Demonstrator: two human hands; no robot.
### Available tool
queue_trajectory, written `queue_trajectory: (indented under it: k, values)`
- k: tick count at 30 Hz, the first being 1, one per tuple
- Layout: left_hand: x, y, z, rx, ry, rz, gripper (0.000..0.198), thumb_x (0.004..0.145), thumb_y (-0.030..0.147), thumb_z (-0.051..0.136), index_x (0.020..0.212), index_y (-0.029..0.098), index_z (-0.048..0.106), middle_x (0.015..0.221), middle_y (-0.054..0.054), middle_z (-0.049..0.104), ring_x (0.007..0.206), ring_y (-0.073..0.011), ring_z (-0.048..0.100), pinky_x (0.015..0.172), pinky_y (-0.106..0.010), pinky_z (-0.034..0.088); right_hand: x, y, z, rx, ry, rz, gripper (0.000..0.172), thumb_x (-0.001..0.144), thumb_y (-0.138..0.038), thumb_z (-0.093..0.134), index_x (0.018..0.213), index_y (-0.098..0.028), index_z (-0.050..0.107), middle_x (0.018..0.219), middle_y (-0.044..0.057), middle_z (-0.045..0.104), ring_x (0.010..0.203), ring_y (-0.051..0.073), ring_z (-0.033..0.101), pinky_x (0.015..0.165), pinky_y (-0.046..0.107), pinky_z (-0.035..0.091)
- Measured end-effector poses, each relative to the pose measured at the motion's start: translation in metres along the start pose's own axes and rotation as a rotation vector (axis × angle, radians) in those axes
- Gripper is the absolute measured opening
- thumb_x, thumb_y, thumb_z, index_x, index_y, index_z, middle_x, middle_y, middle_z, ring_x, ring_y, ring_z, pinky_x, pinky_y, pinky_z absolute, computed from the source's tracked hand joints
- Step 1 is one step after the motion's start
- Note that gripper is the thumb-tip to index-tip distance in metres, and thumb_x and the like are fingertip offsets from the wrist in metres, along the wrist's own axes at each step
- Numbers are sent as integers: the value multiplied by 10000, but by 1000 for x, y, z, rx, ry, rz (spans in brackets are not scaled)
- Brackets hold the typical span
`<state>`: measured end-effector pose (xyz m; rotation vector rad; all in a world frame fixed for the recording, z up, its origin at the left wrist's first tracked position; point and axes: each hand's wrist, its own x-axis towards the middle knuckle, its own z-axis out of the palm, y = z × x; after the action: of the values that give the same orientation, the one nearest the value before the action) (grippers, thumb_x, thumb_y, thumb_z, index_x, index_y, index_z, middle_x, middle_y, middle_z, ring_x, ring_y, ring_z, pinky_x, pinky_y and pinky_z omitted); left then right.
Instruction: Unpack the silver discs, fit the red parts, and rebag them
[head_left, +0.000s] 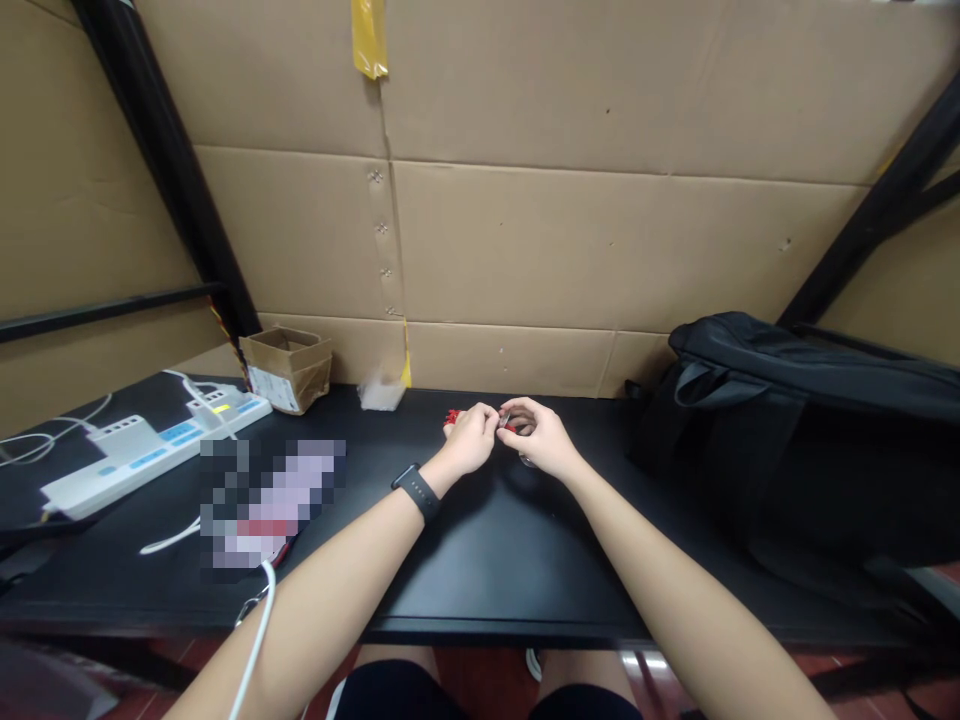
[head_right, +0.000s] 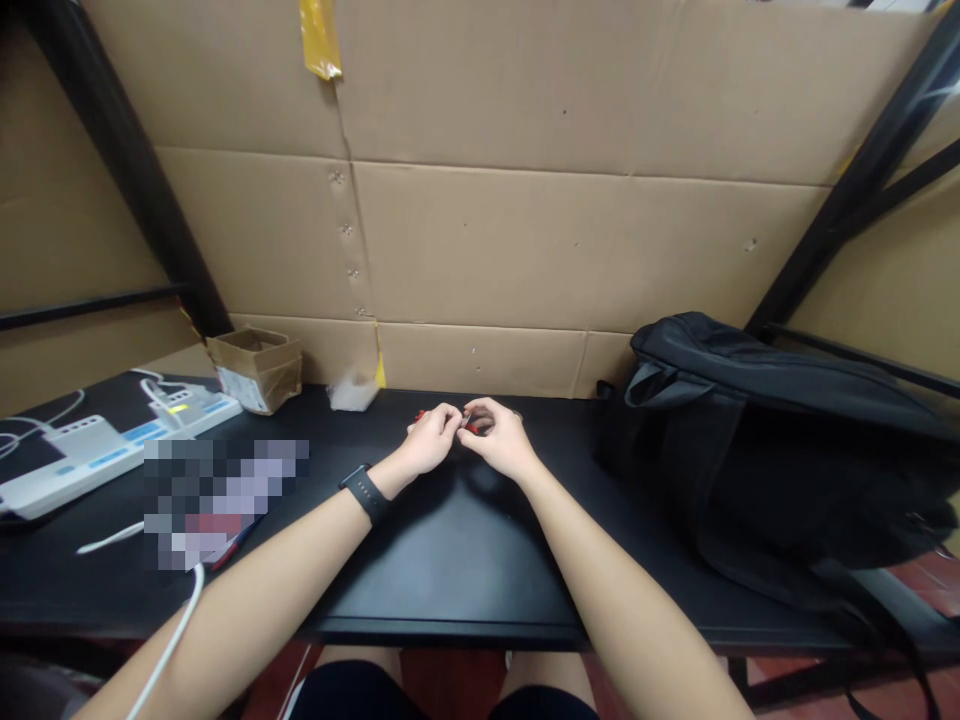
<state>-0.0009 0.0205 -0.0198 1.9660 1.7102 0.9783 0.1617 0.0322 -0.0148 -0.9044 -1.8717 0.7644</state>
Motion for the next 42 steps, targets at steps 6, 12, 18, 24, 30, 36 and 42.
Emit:
queue_trajectory:
  k: [6,12,18,24,30,36,42]
  values:
    - [2,-2,4,-84,-15,-58,212,983,339,419,969,241,607,1103,-25,718,1067,-215,631,956,-389,419,1,6,3,72,20,30,279,719,-251,711,978,-188,629,934,57,740,803,180,717,742,294,588]
    - [2,-3,5,-62,-39,-78,215,981,323,415,992,230,609,1113,-43,711,1054,-218,630,938,-384,427,1,7,3,75,9,75,280,683,-265,753,922,-181,634,891,59,754,796,185,727,760,307,597]
    - [2,-2,-3,11,-21,-54,218,992,314,391,981,238,595,1115,-46,709,1087,-233,619,967,-426,390,0,4,-7,-78,-43,94,247,664,-270,773,868,-195,655,812,37,750,768,185,723,723,291,592]
    - [1,-2,-13,26,-27,20,216,989,334,406,982,253,607,1061,-31,718,1061,-242,618,937,-423,374,-1,1,-15,-156,-51,45,260,648,-289,791,861,-207,666,836,32,740,816,198,706,782,331,587]
    - [0,-5,-18,100,75,177,192,972,350,458,952,268,631,1014,-7,722,1025,-220,610,912,-385,331,2,5,-26,-128,-45,59,280,643,-308,792,846,-202,630,810,20,734,737,179,699,736,306,567]
    - [6,-12,-27,107,176,153,167,902,403,590,938,240,575,941,4,710,939,-202,630,883,-354,319,4,12,-43,-186,6,72,266,637,-282,774,758,-204,551,845,32,741,747,180,700,735,308,549]
    - [12,-19,-44,166,194,126,250,931,464,527,864,228,573,880,-7,705,951,-226,632,856,-337,325,-2,3,-38,-47,-335,42,376,608,-330,840,713,-203,501,972,75,748,940,233,709,852,385,543]
